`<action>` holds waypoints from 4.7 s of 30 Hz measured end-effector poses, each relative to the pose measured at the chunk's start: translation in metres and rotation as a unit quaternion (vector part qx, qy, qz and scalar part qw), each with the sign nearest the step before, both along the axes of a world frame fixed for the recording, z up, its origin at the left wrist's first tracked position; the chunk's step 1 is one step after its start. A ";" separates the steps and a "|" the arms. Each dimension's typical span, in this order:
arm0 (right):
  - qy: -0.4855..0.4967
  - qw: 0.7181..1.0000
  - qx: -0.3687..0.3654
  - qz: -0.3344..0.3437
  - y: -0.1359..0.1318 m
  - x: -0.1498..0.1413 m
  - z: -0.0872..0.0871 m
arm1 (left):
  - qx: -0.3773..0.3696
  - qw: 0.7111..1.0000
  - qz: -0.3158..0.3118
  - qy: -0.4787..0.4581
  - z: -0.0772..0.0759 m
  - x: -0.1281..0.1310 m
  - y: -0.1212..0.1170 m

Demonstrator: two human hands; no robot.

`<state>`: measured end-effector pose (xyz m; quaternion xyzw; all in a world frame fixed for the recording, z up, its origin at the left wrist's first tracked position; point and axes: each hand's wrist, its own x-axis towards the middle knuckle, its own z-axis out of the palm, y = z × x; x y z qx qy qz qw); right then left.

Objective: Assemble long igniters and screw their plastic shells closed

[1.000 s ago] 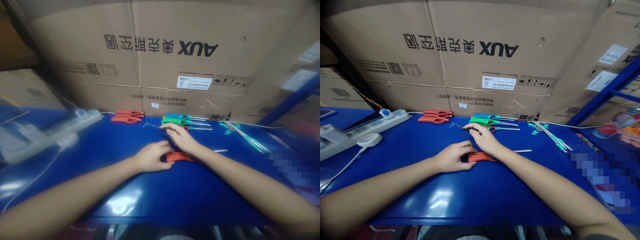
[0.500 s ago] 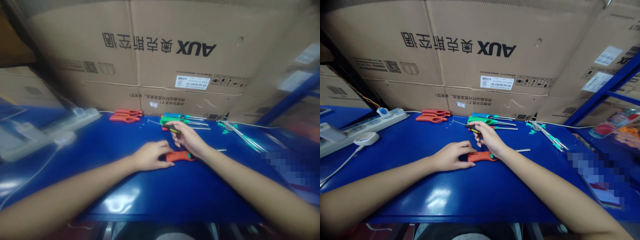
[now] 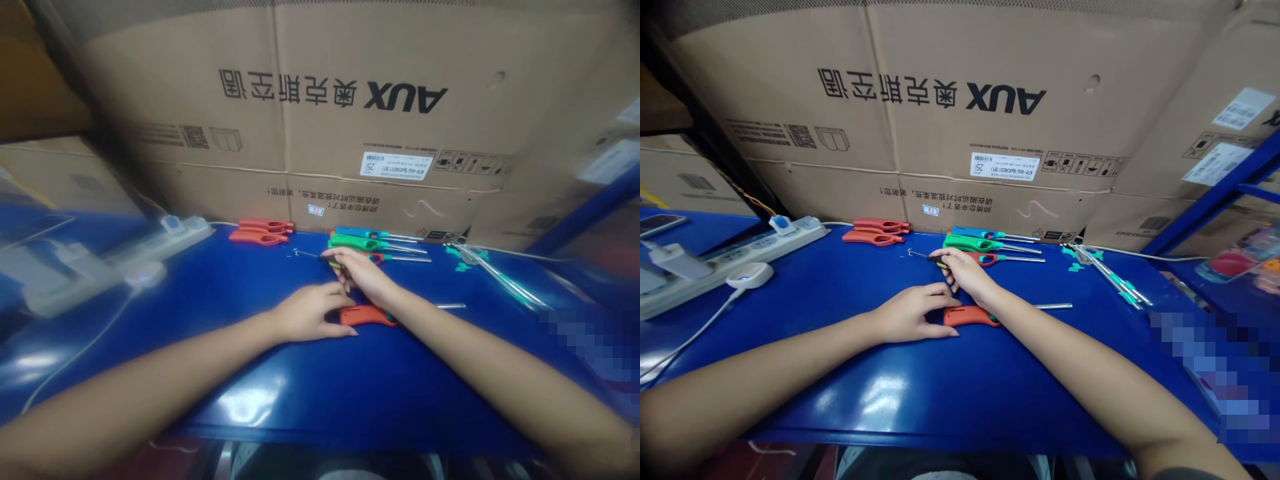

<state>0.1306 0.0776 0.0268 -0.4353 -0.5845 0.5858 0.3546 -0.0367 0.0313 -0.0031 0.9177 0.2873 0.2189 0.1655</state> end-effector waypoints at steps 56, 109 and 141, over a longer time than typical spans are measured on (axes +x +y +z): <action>0.236 0.958 0.011 -0.161 -0.058 0.082 0.014 | -0.484 0.776 0.128 -0.384 0.010 0.013 -0.005; 0.240 0.955 0.035 -0.170 -0.057 0.084 0.012 | -0.463 0.769 0.134 -0.420 0.004 0.010 -0.003; 0.148 0.971 0.167 -0.088 -0.068 0.084 0.011 | -0.487 0.727 0.139 -0.464 0.010 0.013 -0.003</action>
